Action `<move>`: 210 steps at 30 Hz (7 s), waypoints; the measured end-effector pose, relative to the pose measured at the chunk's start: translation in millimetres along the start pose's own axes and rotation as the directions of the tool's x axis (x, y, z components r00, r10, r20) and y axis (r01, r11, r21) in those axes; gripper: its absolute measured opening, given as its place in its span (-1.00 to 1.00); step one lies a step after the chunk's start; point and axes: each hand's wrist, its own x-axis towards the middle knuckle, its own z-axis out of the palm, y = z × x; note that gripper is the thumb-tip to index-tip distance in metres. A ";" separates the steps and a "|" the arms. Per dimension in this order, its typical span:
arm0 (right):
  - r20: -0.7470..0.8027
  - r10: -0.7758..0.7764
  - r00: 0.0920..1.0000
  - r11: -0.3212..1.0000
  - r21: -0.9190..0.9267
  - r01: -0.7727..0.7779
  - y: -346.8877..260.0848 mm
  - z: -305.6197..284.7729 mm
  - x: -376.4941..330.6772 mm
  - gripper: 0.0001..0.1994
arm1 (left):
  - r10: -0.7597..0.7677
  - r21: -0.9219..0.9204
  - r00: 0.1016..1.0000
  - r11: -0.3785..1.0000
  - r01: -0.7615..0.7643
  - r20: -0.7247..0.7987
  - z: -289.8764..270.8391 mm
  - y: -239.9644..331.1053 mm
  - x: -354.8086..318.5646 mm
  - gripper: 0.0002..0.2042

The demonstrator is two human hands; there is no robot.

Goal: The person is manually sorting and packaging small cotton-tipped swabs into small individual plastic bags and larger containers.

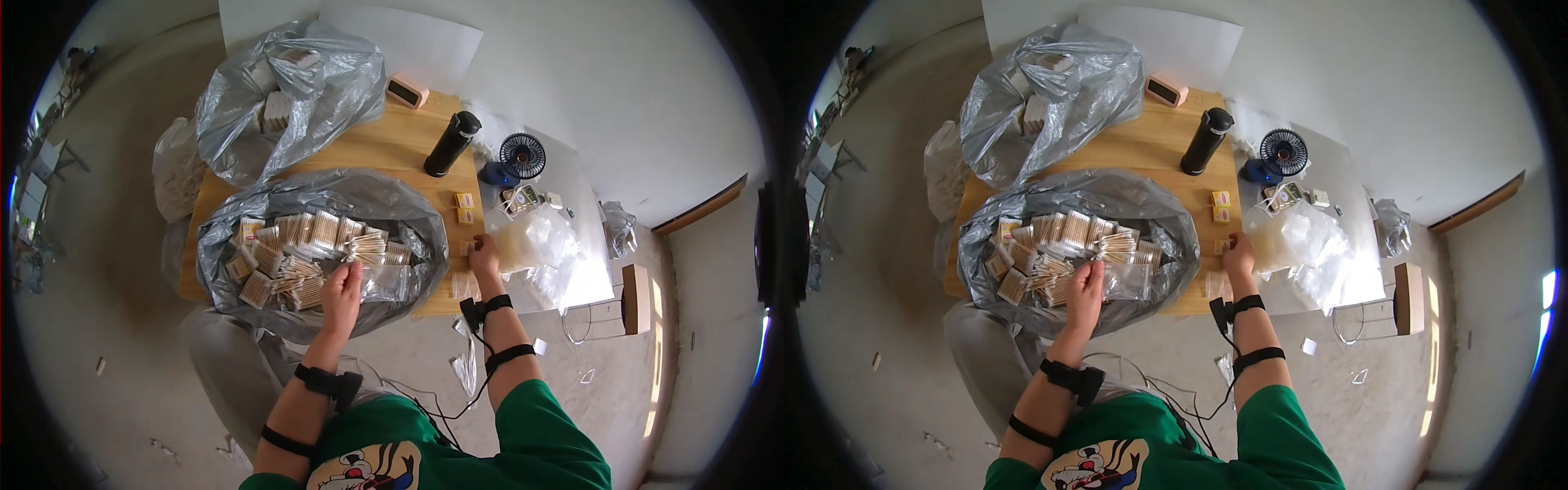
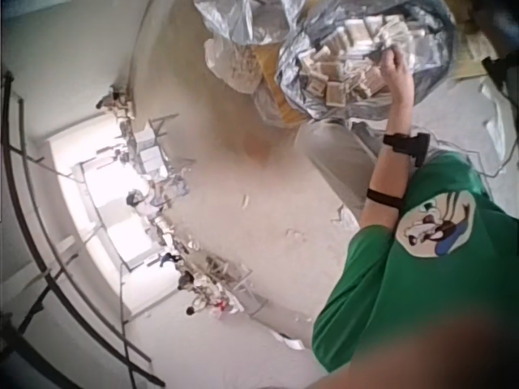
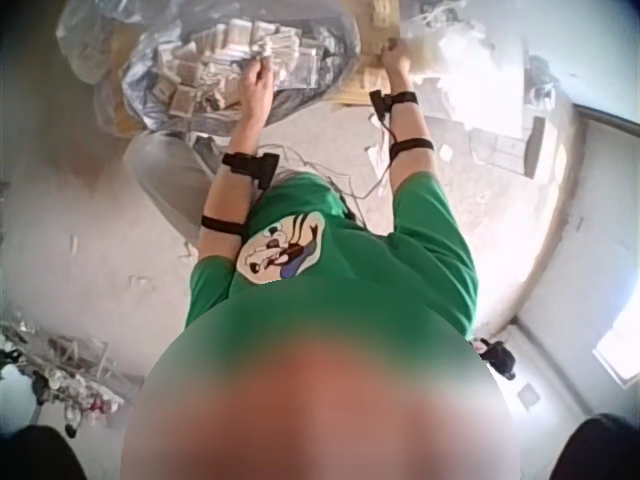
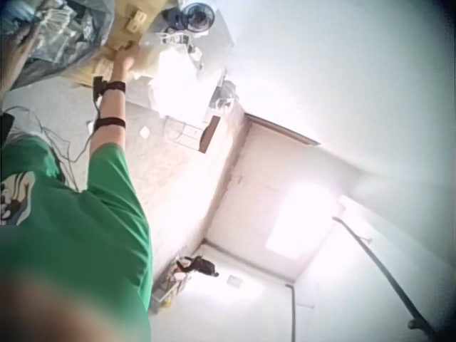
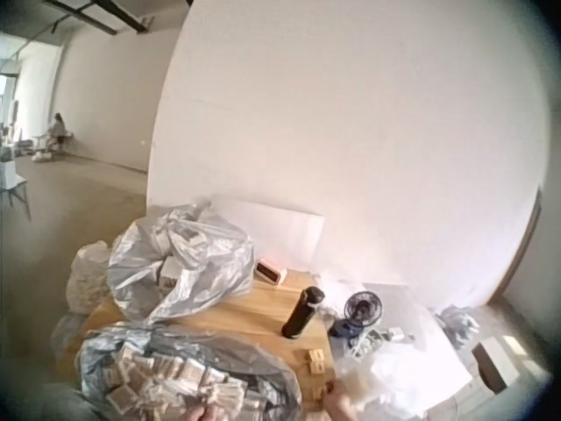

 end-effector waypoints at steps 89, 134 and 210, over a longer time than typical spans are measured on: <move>0.360 -0.560 0.746 0.828 0.265 0.494 -196.1 94.8 -136.7 -0.74 | 0.127 -0.012 0.968 0.992 -0.128 0.218 -68.8 -49.1 41.1 -0.66; 0.252 -0.711 0.656 0.702 0.208 0.681 -213.1 82.5 -194.0 -0.71 | 0.374 0.121 0.892 0.903 -0.413 0.254 -82.6 -37.6 9.2 -0.80; 0.322 -0.420 0.849 0.666 0.744 0.048 -225.0 107.5 -167.9 -0.94 | 0.227 -0.006 0.972 0.974 -0.228 -0.064 -94.9 -30.3 25.2 -0.95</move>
